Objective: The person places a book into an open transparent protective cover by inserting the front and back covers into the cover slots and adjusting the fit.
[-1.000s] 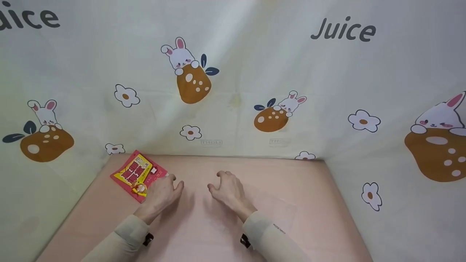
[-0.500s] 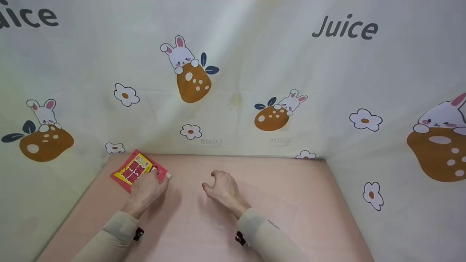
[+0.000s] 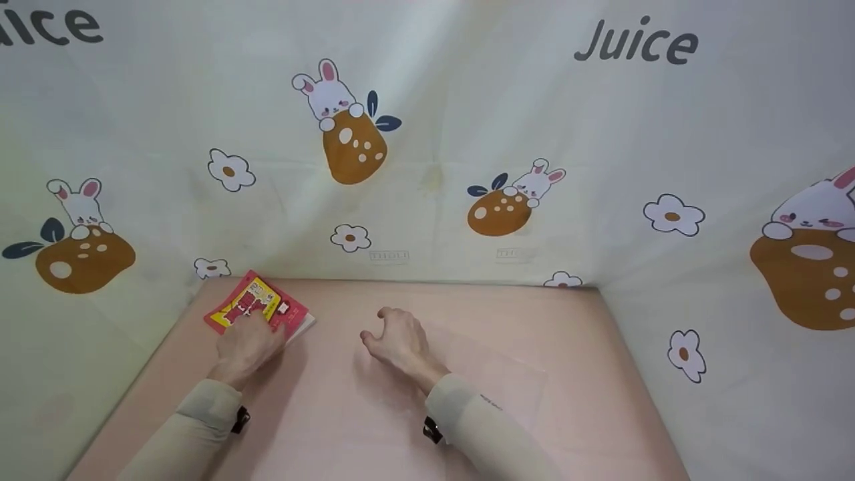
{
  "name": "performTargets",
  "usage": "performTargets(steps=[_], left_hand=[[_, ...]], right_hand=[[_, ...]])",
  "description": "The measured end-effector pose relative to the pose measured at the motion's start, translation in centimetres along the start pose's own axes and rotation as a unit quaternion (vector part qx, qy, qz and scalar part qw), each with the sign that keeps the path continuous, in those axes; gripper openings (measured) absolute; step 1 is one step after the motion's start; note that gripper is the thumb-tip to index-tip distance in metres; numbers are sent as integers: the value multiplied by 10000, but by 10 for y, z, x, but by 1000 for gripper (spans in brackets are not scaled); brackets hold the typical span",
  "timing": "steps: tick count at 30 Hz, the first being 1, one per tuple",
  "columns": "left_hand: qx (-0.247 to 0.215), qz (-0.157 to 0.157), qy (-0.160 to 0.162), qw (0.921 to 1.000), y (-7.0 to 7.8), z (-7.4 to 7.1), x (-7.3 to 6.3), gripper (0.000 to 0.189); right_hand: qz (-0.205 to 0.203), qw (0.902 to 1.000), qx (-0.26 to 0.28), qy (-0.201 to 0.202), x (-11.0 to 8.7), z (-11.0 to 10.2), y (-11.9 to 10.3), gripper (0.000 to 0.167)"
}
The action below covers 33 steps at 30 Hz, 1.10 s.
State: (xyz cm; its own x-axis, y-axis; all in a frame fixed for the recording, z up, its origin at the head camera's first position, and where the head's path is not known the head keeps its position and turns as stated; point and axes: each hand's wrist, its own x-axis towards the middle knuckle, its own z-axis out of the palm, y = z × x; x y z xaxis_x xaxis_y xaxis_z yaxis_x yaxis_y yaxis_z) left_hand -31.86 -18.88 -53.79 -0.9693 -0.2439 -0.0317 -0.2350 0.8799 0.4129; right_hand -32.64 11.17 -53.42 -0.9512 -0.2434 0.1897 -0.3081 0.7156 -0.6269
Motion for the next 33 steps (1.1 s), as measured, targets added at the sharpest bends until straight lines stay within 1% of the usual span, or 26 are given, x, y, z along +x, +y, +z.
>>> performTargets(steps=[5, 7, 8, 11, 15, 18, 21, 23, 27, 30, 33], left_hand=[[-82, -364, -220, 9991, -8, -3, 5, 77], [-55, -420, -282, 9987, -11, -3, 7, 79], [-38, -434, -300, 9986, -12, -3, 8, 77], [-1, -435, -323, 9985, -16, -1, 10, 61], [273, -338, -294, 9986, -23, 2, 13, 40], [555, -335, -326, 9974, -29, 4, 17, 40], [614, -484, -435, 9960, -32, 4, 23, 40], [652, -593, -507, 9948, -33, 4, 27, 43], [1074, -681, -588, 9901, -34, 0, 32, 59], [1387, -620, -576, 9867, -36, -5, 34, 72], [1499, -604, -532, 9854, -38, -8, 40, 78]], right_hand=[[-46, 9999, -95, -2, 3, 3, -5, 55], [-48, 9999, -129, 9, 3, 4, -6, 55], [-48, 9999, -134, 15, 4, 5, -7, 55], [-32, 9999, -103, 2, 4, 7, -8, 55], [-146, 9998, -140, 7, 5, 11, -10, 54], [-184, 9996, -200, 17, 5, 14, -12, 53], [-127, 9997, -211, -14, 6, 15, -15, 55], [-79, 9997, -210, -45, 6, 16, -17, 56], [26, 9998, -150, -139, 6, 19, -21, 57], [63, 9997, -150, -187, 7, 23, -23, 57], [63, 9997, -167, -193, 9, 25, -25, 58]])
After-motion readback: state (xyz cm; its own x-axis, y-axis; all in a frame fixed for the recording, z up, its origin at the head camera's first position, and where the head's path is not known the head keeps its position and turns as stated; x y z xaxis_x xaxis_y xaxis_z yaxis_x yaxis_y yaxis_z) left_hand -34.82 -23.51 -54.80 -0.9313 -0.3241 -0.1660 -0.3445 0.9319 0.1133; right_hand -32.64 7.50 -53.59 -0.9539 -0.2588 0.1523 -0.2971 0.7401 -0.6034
